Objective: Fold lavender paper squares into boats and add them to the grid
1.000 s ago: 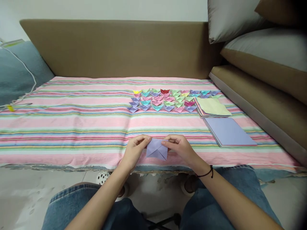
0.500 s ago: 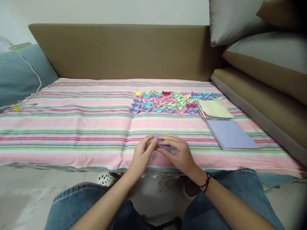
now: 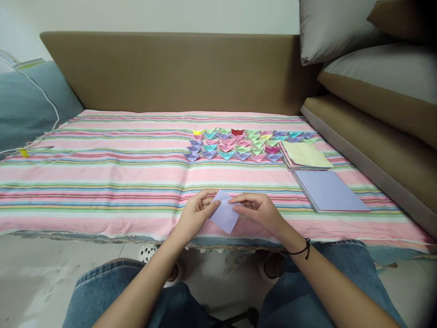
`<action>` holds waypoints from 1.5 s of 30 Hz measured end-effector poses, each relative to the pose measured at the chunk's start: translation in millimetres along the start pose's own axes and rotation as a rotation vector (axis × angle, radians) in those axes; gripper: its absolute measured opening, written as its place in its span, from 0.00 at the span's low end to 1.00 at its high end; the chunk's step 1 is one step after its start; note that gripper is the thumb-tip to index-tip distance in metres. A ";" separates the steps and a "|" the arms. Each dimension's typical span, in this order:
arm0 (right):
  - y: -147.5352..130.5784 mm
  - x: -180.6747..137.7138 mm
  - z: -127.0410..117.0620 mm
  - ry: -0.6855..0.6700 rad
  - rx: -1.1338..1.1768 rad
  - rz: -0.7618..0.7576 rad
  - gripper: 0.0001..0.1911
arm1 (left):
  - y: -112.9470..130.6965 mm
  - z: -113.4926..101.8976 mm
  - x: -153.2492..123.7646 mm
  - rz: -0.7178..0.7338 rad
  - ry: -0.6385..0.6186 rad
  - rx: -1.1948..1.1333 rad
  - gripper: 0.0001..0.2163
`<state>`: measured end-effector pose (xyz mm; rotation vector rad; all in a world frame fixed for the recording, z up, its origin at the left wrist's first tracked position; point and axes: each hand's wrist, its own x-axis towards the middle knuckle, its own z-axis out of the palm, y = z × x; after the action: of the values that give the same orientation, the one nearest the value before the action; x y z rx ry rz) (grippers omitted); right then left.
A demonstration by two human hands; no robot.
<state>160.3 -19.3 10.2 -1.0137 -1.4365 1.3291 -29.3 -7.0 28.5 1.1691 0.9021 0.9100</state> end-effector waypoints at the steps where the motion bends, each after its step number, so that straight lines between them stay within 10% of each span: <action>1: 0.9 -0.1 0.5 -0.006 0.011 0.001 0.10 | -0.8 -0.4 0.0 0.003 -0.018 -0.001 0.19; 12: -3.5 0.7 -3.0 0.116 0.057 0.063 0.13 | -0.7 -17.0 -0.7 0.013 -0.179 0.099 0.18; 21: -9.4 -2.8 -7.9 -0.073 0.164 0.152 0.25 | -0.2 -16.6 0.6 0.025 -0.102 0.085 0.11; 45: -1.3 -1.4 9.6 0.353 0.091 0.012 0.08 | -14.2 6.9 -2.3 0.100 0.230 -0.044 0.12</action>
<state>151.4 -23.3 11.2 -1.1327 -1.0967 1.1451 -22.3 -13.7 15.8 1.0939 1.0093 1.1582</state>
